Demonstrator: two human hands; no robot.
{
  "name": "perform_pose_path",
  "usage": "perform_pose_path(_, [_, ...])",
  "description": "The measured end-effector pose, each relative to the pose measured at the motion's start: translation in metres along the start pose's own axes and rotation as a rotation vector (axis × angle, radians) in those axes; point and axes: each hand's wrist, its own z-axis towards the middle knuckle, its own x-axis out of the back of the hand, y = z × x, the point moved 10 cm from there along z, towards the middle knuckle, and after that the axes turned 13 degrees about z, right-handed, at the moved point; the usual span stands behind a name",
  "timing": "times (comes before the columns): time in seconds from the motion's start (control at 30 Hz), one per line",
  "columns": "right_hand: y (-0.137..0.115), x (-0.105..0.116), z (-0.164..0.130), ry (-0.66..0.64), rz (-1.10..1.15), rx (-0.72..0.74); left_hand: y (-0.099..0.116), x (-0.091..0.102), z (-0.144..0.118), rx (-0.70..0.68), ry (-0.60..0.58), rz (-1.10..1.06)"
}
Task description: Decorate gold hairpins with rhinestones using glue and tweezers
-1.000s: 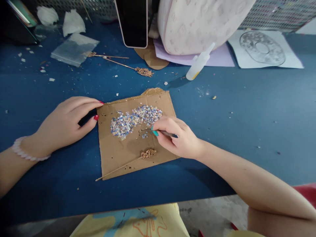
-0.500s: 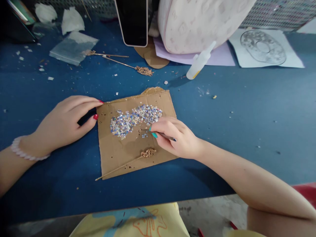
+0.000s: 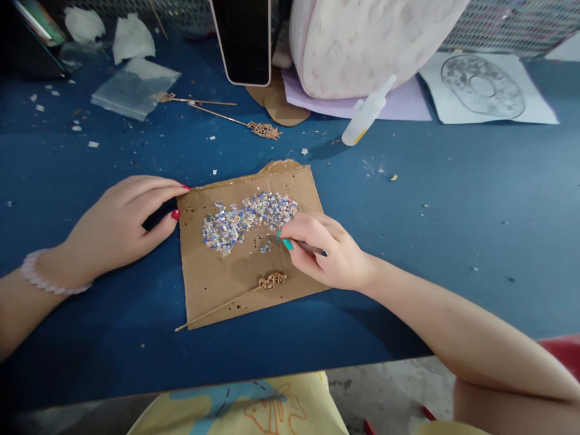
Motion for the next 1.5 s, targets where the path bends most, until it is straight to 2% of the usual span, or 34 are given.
perform_pose_path(0.63, [0.0007, 0.0036, 0.0001, 0.048, -0.107, -0.014, -0.0012, -0.0016, -0.0011, 0.002, -0.008, -0.016])
perform_pose_path(1.5, [-0.0002, 0.0031, 0.0019, 0.008, -0.076, -0.037, -0.0007, -0.0014, -0.001, 0.008, -0.009, -0.011])
